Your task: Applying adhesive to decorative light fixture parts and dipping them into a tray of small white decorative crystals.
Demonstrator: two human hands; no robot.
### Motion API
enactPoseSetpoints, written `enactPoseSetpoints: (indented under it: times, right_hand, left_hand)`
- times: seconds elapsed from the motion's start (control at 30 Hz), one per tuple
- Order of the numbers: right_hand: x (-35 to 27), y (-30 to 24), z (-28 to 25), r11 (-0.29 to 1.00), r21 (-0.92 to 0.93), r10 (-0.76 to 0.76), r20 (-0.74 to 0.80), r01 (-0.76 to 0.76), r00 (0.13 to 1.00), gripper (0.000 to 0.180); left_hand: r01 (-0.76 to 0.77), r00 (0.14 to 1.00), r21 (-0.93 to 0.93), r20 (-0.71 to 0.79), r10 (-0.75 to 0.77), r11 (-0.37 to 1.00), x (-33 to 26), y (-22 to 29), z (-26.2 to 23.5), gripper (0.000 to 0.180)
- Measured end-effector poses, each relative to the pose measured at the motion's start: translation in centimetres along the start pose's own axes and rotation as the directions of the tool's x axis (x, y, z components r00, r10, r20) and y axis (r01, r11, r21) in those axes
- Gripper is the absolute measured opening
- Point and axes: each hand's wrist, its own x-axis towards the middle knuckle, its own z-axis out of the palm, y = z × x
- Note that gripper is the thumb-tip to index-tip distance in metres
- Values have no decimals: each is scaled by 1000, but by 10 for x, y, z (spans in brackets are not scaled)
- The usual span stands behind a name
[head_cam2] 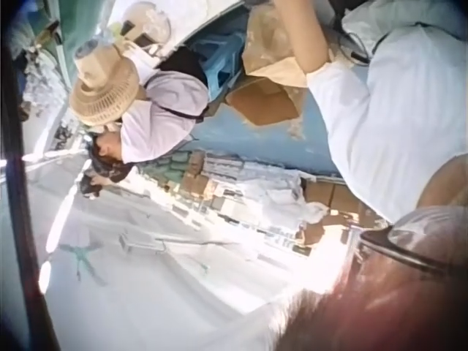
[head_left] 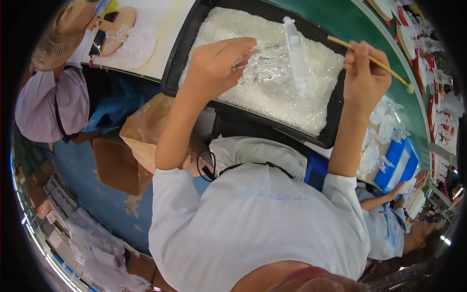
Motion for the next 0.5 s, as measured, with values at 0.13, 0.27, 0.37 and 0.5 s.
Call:
enactPoseSetpoints:
  times: [0.13,0.27,0.37,0.5]
  right_hand:
    - [-13,-16,8,996,37,84,-96,-81,992,7]
    - [-11,-13,9,993,116,-5,-47,11,999,7]
    - [-11,-19,-1,985,119,-101,-192,125,976,6]
    - [-16,-11,-2,984,112,-137,-4,136,991,6]
  left_hand:
    - [3,999,17,-38,-3,1000,0,-5,-1,40]
    - [8,994,62,-110,-1,998,1,-7,-3,41]
    - [31,990,37,-136,-26,999,-3,-3,0,41]
    - [45,992,50,-117,-39,998,0,-8,-1,41]
